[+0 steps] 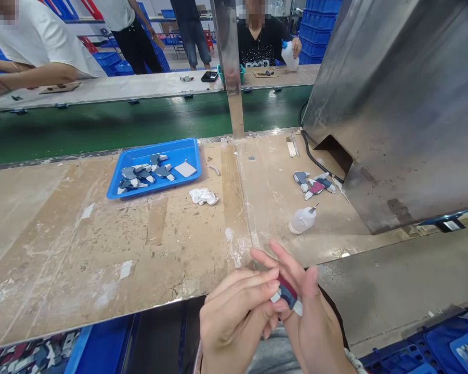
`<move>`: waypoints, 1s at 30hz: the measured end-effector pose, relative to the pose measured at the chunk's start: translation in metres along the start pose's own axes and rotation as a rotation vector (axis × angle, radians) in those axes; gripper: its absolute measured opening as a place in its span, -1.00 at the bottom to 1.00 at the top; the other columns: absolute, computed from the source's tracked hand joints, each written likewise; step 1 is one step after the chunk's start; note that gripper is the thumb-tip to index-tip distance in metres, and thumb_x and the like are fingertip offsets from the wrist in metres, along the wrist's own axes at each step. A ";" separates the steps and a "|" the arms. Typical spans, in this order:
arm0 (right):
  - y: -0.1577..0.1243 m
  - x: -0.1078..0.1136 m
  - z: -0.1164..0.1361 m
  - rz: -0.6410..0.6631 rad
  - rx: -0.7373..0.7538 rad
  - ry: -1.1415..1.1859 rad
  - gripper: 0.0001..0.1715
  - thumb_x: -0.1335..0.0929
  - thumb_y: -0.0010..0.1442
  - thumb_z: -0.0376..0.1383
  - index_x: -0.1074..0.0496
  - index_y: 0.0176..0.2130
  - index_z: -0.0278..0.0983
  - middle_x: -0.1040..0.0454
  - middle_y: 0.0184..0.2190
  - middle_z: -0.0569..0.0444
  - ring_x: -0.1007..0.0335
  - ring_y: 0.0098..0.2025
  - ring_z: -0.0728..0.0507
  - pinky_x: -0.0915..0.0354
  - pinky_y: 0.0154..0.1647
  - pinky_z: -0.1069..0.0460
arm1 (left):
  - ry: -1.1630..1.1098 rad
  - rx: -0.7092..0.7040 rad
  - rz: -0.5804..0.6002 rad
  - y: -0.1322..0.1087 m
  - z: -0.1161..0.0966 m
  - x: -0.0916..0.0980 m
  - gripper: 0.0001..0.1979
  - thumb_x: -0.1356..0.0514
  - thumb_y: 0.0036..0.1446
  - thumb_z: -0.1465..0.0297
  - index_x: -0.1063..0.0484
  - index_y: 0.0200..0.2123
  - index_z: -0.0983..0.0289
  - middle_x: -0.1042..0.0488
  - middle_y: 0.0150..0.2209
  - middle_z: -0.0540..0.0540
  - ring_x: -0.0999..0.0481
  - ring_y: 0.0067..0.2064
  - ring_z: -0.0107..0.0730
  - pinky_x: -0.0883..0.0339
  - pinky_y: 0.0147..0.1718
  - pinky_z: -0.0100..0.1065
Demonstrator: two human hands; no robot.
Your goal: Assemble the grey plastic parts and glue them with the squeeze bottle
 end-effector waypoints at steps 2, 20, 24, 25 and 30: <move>0.004 0.001 0.000 0.004 0.001 0.001 -0.20 -0.20 0.20 0.35 -0.46 0.18 0.00 -0.40 0.25 -0.04 -0.29 -0.50 0.02 -0.39 -0.51 0.03 | 0.024 0.028 0.037 0.001 0.004 -0.003 -0.79 -0.32 0.15 0.61 -0.58 -0.15 0.28 -0.68 -0.21 0.12 -0.64 -0.24 -0.36 -0.59 -0.29 -0.40; 0.031 0.016 -0.014 0.235 0.133 -0.091 -0.21 -0.25 0.18 0.34 -0.34 0.15 -0.10 -0.40 0.16 -0.17 -0.33 -0.62 0.03 -0.26 -0.64 0.03 | 0.170 0.248 -0.012 0.001 0.041 0.020 -0.83 -0.28 0.23 0.47 -0.56 -0.14 0.11 -0.64 -0.17 0.01 -0.66 -0.14 -0.39 -0.58 -0.21 -0.51; 0.025 0.075 0.025 -0.169 0.676 -0.244 -0.76 -0.38 0.31 -0.11 -0.40 -0.05 -0.08 -0.40 -0.04 0.05 -0.34 -0.37 0.00 -0.37 -0.27 0.01 | 0.320 0.240 0.096 0.014 0.053 0.027 -0.82 -0.21 0.30 0.43 -0.52 -0.06 0.10 -0.62 -0.14 0.02 -0.63 -0.10 -0.39 -0.53 -0.16 -0.48; 0.026 0.087 0.037 -0.251 0.764 -0.292 -0.78 -0.42 0.28 -0.16 -0.39 -0.07 -0.08 -0.38 -0.05 0.07 -0.36 -0.28 -0.03 -0.37 -0.20 0.01 | 0.335 0.241 0.146 0.016 0.056 0.026 -0.81 -0.19 0.32 0.41 -0.51 -0.05 0.09 -0.62 -0.13 0.02 -0.63 -0.09 -0.39 -0.53 -0.15 -0.48; 0.059 0.091 0.076 -0.209 0.753 -0.631 -0.36 -0.49 0.16 -0.09 -0.25 0.15 -0.04 -0.30 0.14 0.00 -0.30 0.11 -0.23 -0.27 0.16 -0.19 | 0.365 0.276 0.280 0.014 0.062 0.014 -0.84 -0.19 0.33 0.33 -0.51 -0.06 0.09 -0.61 -0.07 0.06 -0.63 -0.02 -0.33 -0.54 -0.05 -0.39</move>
Point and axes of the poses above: each hand's wrist, its own y-axis towards the middle knuckle, its own x-axis out of the back of the hand, z = x × y, the point moved 7 cm from there along y, towards the middle knuckle
